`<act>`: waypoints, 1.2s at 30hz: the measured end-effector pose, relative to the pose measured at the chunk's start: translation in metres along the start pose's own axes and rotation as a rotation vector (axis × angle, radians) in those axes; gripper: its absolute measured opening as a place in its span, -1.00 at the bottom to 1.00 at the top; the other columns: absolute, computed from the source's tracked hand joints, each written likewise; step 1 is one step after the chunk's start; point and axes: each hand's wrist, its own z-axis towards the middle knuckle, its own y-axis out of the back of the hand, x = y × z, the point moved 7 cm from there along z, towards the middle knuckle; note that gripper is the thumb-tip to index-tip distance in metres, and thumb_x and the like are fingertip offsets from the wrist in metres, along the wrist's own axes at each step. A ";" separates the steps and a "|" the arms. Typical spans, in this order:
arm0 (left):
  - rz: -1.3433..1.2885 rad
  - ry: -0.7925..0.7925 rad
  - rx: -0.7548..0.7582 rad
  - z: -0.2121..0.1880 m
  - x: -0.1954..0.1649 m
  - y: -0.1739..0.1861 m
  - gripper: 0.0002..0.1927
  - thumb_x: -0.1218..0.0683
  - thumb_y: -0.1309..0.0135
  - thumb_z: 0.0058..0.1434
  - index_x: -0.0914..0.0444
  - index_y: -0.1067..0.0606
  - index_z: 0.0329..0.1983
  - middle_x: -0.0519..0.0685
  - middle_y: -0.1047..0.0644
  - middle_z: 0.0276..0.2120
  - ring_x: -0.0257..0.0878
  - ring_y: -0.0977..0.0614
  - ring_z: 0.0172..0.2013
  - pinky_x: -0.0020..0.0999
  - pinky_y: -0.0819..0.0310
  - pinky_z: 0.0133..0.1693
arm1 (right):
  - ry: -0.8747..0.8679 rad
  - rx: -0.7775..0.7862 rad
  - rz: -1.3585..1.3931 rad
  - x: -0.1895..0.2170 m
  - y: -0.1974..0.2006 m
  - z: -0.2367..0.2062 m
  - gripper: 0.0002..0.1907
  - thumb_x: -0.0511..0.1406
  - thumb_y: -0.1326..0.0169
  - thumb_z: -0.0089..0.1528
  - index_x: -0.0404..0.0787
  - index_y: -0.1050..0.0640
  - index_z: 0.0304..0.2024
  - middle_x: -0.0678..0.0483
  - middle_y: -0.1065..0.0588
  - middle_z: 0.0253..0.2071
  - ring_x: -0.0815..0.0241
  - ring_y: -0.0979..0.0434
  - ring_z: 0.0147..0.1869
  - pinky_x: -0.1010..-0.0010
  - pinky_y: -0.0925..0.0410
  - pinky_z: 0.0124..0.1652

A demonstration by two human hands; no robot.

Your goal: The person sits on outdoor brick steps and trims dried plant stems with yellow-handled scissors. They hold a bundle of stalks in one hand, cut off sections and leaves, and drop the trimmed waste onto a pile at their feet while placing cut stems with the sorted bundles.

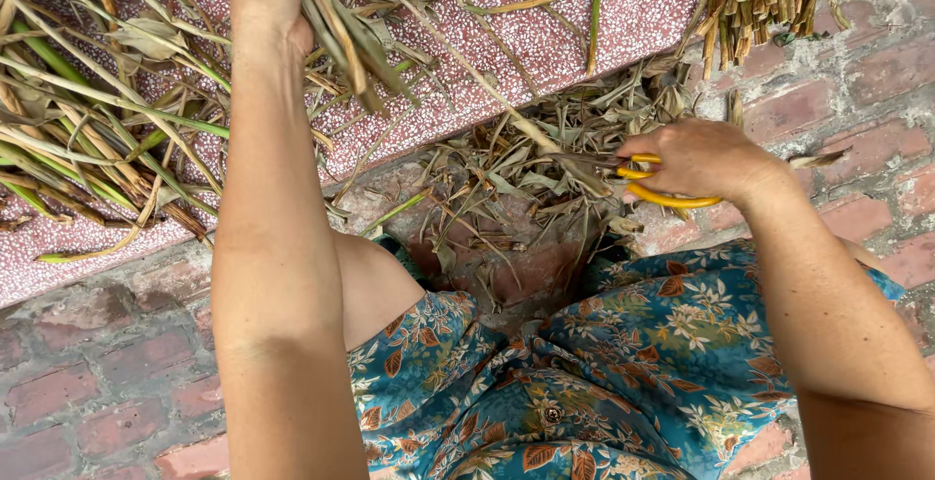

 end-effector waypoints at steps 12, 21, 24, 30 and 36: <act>0.731 0.275 0.322 -0.082 -0.035 -0.040 -0.92 0.27 -0.11 0.31 0.33 -0.48 -0.14 0.12 -0.68 -0.23 -0.17 -0.62 -0.42 -0.51 -0.57 -0.50 | -0.345 0.165 -0.205 -0.155 -0.062 0.040 -0.19 0.17 -0.33 -0.02 0.43 -0.47 0.30 0.05 -0.44 0.32 -0.04 -0.40 0.43 -0.07 -0.19 0.35; 0.401 -0.044 0.148 -0.065 -0.044 -0.014 -0.90 0.32 -0.12 0.42 0.32 -0.48 -0.06 0.04 -0.66 -0.23 -0.24 -0.77 -0.16 -0.52 -0.62 -0.42 | -0.236 -0.286 0.154 -0.075 0.018 0.094 -0.34 0.09 -0.21 0.23 0.03 -0.47 0.31 -0.13 -0.53 0.02 -0.11 -0.60 0.05 0.04 -0.46 0.01; 0.361 -0.045 0.173 -0.063 -0.041 -0.025 -0.88 0.33 -0.14 0.40 0.33 -0.48 -0.07 0.02 -0.63 -0.22 -0.24 -0.77 -0.15 -0.52 -0.62 -0.43 | -0.160 -0.407 0.043 -0.034 0.039 0.130 -0.27 0.06 -0.26 0.19 0.00 -0.43 0.35 -0.21 -0.43 0.11 -0.16 -0.48 0.16 -0.03 -0.33 0.12; 0.348 -0.023 0.159 -0.062 -0.041 -0.030 -0.85 0.30 -0.16 0.36 0.32 -0.46 -0.07 0.00 -0.62 -0.25 -0.26 -0.76 -0.18 -0.52 -0.60 -0.48 | -0.223 -0.484 -0.153 -0.003 0.053 0.197 -0.20 0.14 -0.26 0.12 -0.23 -0.46 0.19 -0.27 -0.32 0.23 -0.23 -0.30 0.29 -0.16 -0.19 0.11; 0.363 -0.024 0.140 -0.061 -0.039 -0.022 -0.86 0.29 -0.17 0.38 0.31 -0.47 -0.06 -0.02 -0.63 -0.23 -0.28 -0.76 -0.16 -0.53 -0.60 -0.46 | -0.228 -0.488 -0.149 -0.006 0.059 0.216 -0.36 0.10 -0.14 0.28 -0.24 -0.50 0.16 -0.21 -0.47 0.01 -0.09 -0.55 0.01 0.06 -0.47 -0.21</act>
